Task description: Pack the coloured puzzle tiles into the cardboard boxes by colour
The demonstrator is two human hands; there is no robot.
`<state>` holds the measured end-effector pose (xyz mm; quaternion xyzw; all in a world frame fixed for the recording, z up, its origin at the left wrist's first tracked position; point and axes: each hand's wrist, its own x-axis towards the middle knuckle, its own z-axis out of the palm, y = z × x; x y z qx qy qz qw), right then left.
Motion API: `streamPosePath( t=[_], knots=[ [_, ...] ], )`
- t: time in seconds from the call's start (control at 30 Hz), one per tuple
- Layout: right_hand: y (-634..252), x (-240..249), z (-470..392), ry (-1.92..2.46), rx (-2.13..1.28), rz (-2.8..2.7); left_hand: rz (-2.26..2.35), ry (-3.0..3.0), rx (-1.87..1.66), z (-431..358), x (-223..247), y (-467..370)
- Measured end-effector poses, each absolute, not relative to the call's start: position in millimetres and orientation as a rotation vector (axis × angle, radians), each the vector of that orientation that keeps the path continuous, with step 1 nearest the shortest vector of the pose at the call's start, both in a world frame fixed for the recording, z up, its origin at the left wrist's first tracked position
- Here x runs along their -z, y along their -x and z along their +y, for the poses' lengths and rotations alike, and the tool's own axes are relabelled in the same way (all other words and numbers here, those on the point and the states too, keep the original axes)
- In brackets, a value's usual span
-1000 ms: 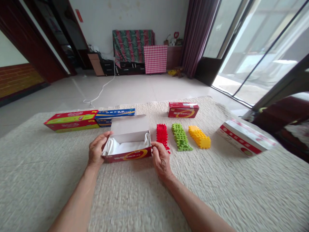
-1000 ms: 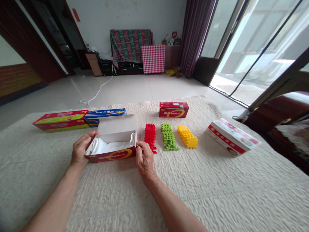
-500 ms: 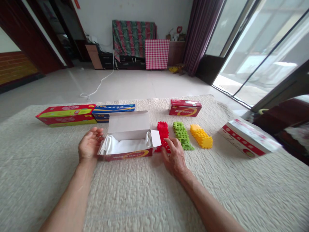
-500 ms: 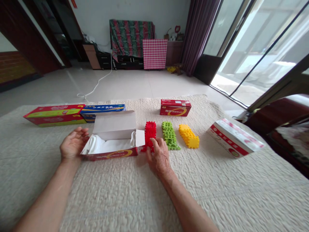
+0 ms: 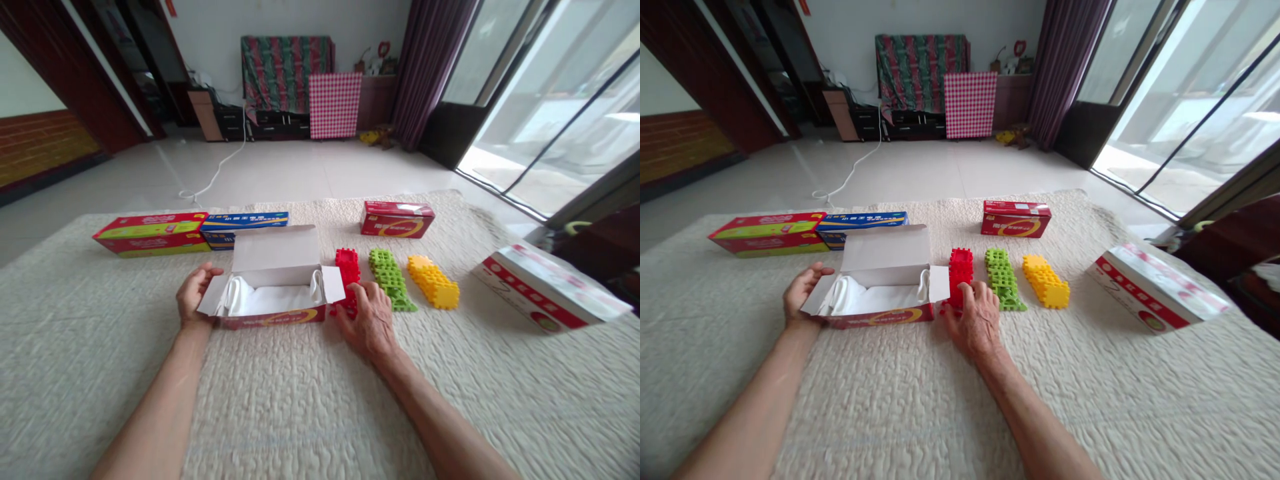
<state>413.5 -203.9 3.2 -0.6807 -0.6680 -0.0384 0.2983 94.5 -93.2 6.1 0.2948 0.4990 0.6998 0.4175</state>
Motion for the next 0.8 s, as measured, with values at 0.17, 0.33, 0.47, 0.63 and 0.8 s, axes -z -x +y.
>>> streamPosePath(
  t=[0.17, 0.33, 0.47, 0.63, 0.8],
  knots=[
    [-413, 0, -205, 1.724, 0.082, -1.792, 1.263, -0.732, -1.770, -93, -6, -95],
    [-416, 8, -204, 1.636, 0.044, -1.818, 1.220, -0.748, -1.836, -92, -19, -87],
    [-419, 10, -205, 1.609, 0.055, -1.870, 1.226, -0.935, -1.932, -94, -34, -77],
    [-417, 3, -214, 1.592, 0.014, -1.975, 1.375, -1.379, -1.881, -93, -61, -85],
    [-415, 0, -221, 1.563, -0.051, -2.017, 1.235, -2.314, -1.244, -85, -89, -113]
  ],
)
